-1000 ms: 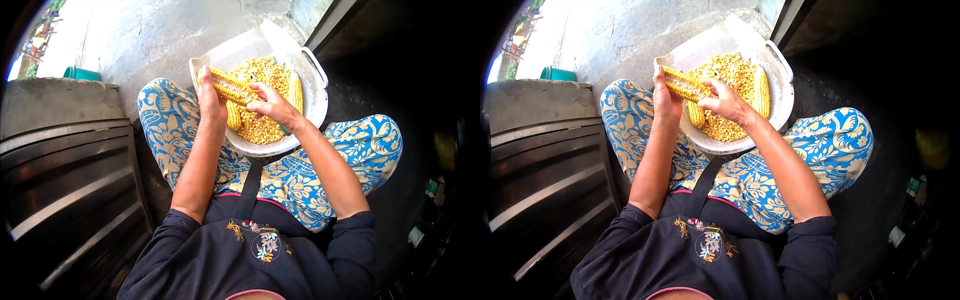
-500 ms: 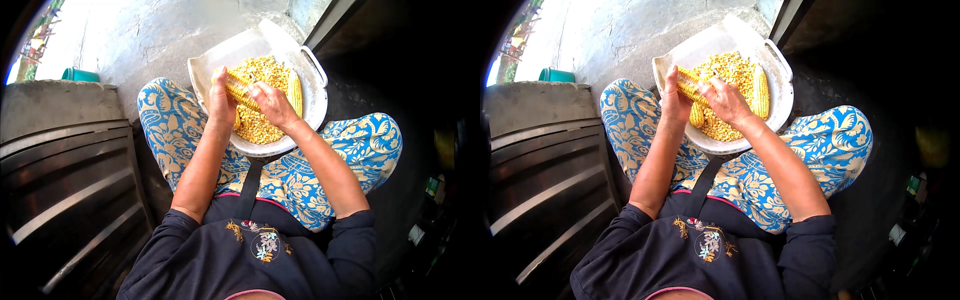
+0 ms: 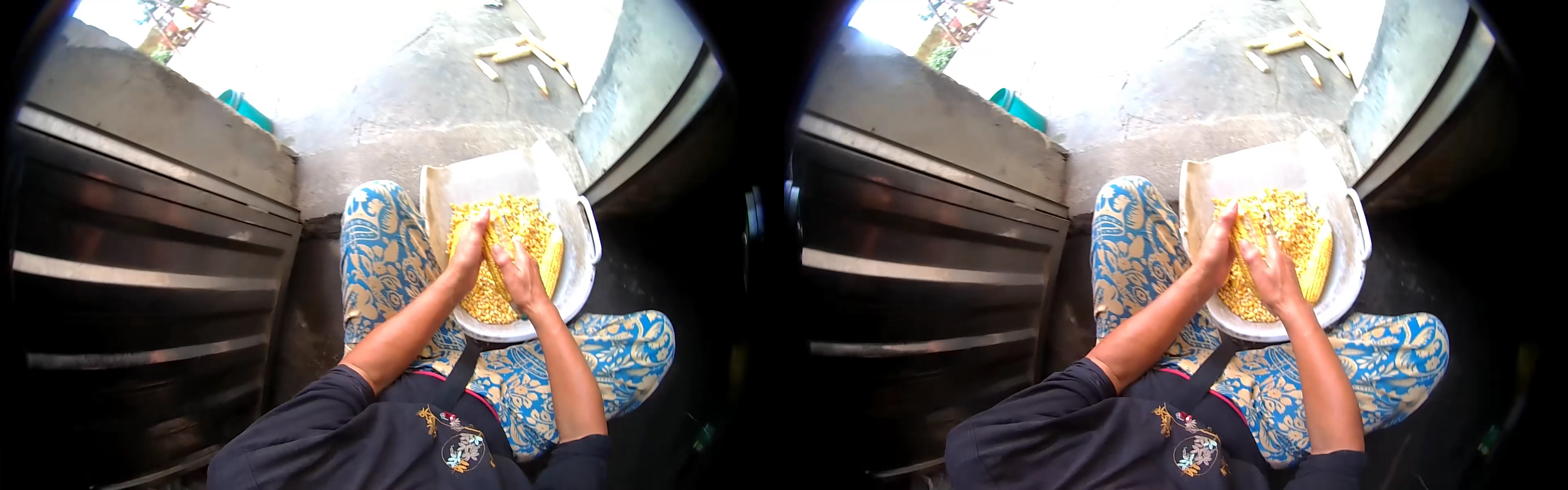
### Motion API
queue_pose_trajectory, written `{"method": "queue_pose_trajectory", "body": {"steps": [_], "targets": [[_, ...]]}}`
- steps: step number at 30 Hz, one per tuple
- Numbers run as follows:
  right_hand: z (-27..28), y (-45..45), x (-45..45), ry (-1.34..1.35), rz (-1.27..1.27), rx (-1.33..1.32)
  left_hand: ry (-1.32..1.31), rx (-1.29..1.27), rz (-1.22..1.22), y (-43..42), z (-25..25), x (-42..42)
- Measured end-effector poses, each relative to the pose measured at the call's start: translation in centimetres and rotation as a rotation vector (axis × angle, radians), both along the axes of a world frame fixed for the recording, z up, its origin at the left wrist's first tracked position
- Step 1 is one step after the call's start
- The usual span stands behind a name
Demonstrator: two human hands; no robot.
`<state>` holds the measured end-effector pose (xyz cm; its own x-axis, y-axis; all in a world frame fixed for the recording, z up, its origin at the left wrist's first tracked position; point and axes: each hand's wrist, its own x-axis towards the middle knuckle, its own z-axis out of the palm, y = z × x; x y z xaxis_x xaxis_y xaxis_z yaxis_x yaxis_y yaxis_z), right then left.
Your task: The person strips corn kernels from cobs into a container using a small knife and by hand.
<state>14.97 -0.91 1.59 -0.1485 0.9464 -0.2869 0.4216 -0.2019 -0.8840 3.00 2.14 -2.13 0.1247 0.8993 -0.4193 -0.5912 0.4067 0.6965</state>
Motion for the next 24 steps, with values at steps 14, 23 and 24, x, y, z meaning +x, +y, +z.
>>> {"method": "queue_pose_trajectory", "body": {"steps": [14,23,24], "targets": [[-0.8,0.2,0.1,0.192,-0.067,-0.01,0.229,0.147,-0.059,-0.5,2.5,0.0],[-0.9,0.0,0.0,0.087,-0.191,0.031,0.263,0.146,-0.106,-0.7,2.7,0.0],[-1.0,0.1,0.1,0.089,-0.192,0.032,0.265,0.148,-0.107,-0.7,2.8,0.1]]}}
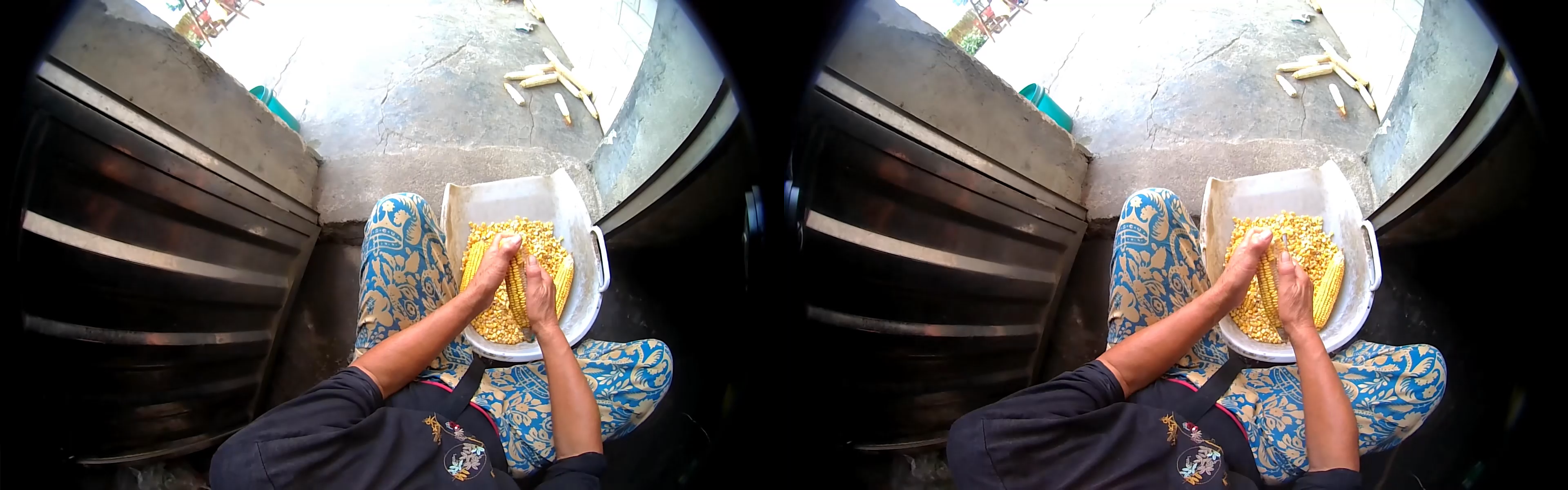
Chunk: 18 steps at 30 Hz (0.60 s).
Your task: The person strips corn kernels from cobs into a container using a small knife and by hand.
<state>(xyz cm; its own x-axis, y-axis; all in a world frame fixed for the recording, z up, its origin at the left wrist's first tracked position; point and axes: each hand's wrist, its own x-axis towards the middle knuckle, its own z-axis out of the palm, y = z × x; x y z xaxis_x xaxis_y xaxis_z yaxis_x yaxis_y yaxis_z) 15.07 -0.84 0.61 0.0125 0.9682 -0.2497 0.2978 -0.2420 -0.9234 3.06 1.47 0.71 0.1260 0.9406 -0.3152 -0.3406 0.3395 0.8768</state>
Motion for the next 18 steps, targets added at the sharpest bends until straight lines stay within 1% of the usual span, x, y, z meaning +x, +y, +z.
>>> {"method": "queue_pose_trajectory", "body": {"steps": [3,5,6,8,10,12,13,15,18], "targets": [[-0.7,0.2,0.2,-0.06,0.024,-0.008,0.026,-0.048,0.034,0.0,0.3,0.2],[-1.3,0.3,0.2,0.137,0.019,0.049,0.071,-0.026,-0.011,0.0,0.5,0.1],[-0.8,0.3,0.1,0.136,0.017,0.049,0.07,-0.026,-0.012,-0.1,0.1,0.3],[0.8,0.2,-0.2,0.219,0.022,-0.035,-0.009,0.023,-0.089,-0.3,-1.2,0.5],[0.4,0.4,0.1,0.201,0.029,-0.052,-0.003,-0.01,-0.06,-0.4,-0.5,0.7],[-0.5,0.4,0.1,0.093,0.019,0.021,0.026,-0.018,-0.022,-0.5,-0.3,0.7],[-0.5,0.2,0.1,0.093,0.02,0.022,0.026,-0.017,-0.022,-0.5,-0.6,0.6],[0.0,-0.1,0.1,-0.008,0.051,0.08,0.006,0.003,-0.108,-0.3,-1.2,0.3],[1.0,-0.2,-0.3,-0.004,0.069,0.092,-0.037,-0.033,-0.105,-0.2,-1.4,0.3]]}}
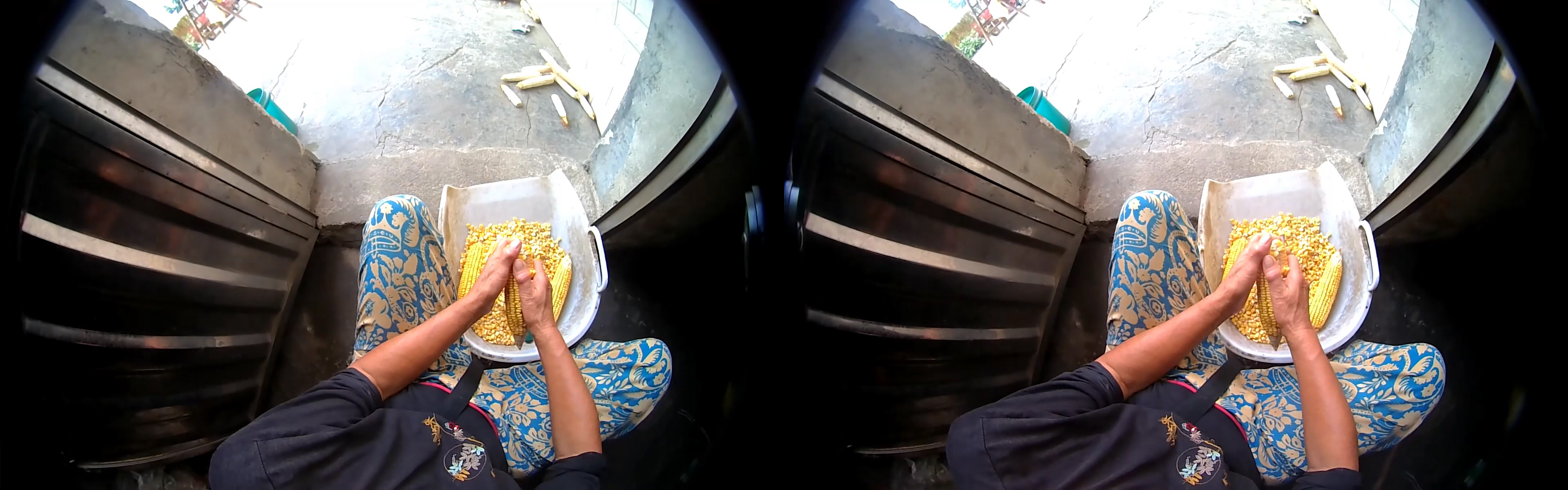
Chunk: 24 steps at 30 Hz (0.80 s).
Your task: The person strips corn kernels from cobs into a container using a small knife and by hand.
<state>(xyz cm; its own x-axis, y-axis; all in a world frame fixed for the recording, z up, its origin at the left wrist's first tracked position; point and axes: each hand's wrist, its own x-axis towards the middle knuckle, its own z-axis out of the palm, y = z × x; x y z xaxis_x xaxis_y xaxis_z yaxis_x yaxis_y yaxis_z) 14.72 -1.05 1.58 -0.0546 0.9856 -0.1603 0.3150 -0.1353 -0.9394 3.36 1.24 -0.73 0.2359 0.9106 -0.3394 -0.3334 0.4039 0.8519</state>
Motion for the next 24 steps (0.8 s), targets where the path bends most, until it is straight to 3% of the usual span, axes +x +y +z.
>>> {"method": "queue_pose_trajectory", "body": {"steps": [8,12,14,15,16,18,24], "targets": [[-0.7,0.5,0.4,-0.026,-0.087,0.008,0.064,-0.012,0.128,0.0,-0.8,0.9],[-1.8,0.8,0.4,0.063,-0.126,0.018,-0.106,-0.009,0.07,0.0,-0.6,0.5],[0.1,0.7,0.5,0.184,-0.03,-0.105,-0.132,-0.004,0.058,-0.1,-0.4,0.5],[1.2,0.6,0.6,0.118,-0.001,-0.133,-0.113,0.031,0.047,-0.2,-0.3,0.6],[0.9,0.3,0.1,-0.026,-0.113,-0.082,-0.061,0.026,0.061,-0.4,0.2,0.7],[-0.3,0.6,0.2,-0.013,-0.103,-0.069,0.013,0.144,0.031,-0.4,-0.4,0.7],[-1.3,0.6,0.0,0.134,-0.115,0.042,-0.073,0.076,0.056,-0.3,-1.2,0.9]]}}
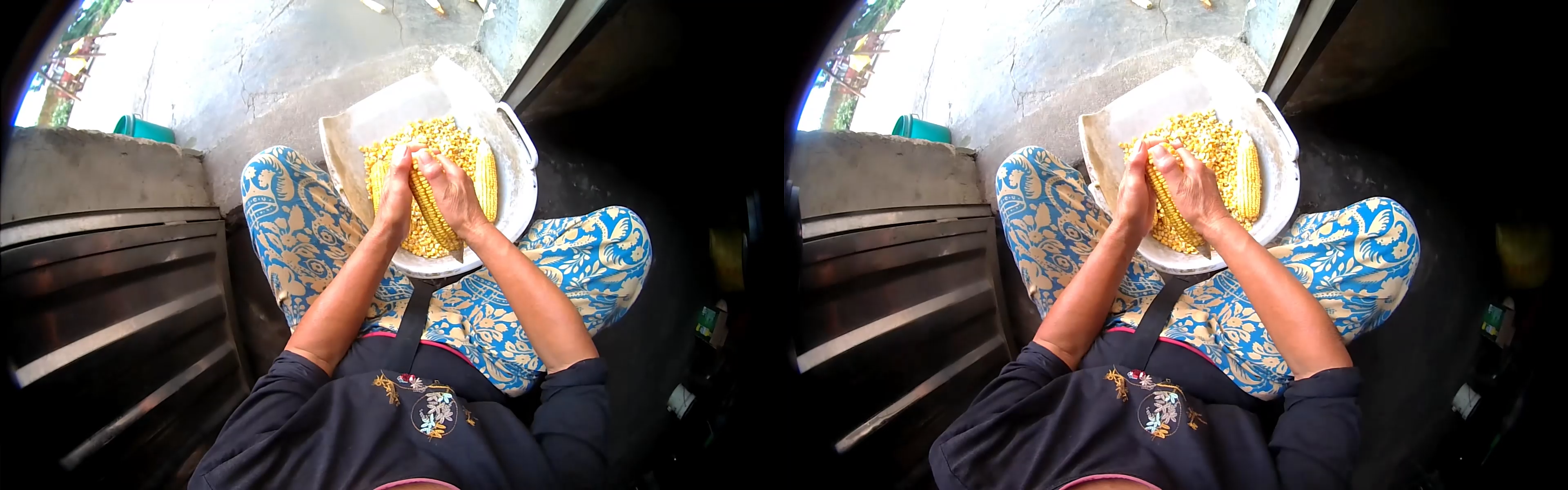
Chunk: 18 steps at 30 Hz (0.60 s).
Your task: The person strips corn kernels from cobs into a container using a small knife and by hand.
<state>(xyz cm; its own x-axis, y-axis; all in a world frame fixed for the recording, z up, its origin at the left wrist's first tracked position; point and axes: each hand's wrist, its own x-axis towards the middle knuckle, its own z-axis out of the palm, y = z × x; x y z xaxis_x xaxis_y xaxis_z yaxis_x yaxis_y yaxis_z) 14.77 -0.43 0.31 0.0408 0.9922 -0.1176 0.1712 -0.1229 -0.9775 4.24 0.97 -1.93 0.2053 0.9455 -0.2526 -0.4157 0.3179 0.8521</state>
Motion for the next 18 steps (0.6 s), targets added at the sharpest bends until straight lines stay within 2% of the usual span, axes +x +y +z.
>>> {"method": "queue_pose_trajectory", "body": {"steps": [5,7,9,10,12,14,18], "targets": [[-0.4,0.0,0.1,-0.002,-0.009,-0.01,0.007,0.015,-0.009,0.2,0.1,0.0],[-0.6,0.1,-0.2,0.189,-0.005,-0.036,-0.005,0.005,-0.013,0.0,0.4,-0.1],[0.3,-0.1,0.0,0.176,-0.011,-0.033,-0.014,0.036,-0.025,-0.1,0.5,0.0],[0.9,0.0,-0.2,0.174,-0.009,-0.029,-0.1,-0.069,-0.051,-0.3,1.4,0.1],[0.7,0.1,-0.1,0.221,-0.001,-0.083,0.043,0.055,-0.032,-0.6,0.8,0.1],[0.5,0.1,-0.2,0.259,-0.013,-0.092,0.11,0.07,-0.005,-0.6,-0.3,0.4],[0.8,0.1,0.1,0.314,0.014,-0.272,0.115,0.102,-0.064,-0.4,0.6,0.2]]}}
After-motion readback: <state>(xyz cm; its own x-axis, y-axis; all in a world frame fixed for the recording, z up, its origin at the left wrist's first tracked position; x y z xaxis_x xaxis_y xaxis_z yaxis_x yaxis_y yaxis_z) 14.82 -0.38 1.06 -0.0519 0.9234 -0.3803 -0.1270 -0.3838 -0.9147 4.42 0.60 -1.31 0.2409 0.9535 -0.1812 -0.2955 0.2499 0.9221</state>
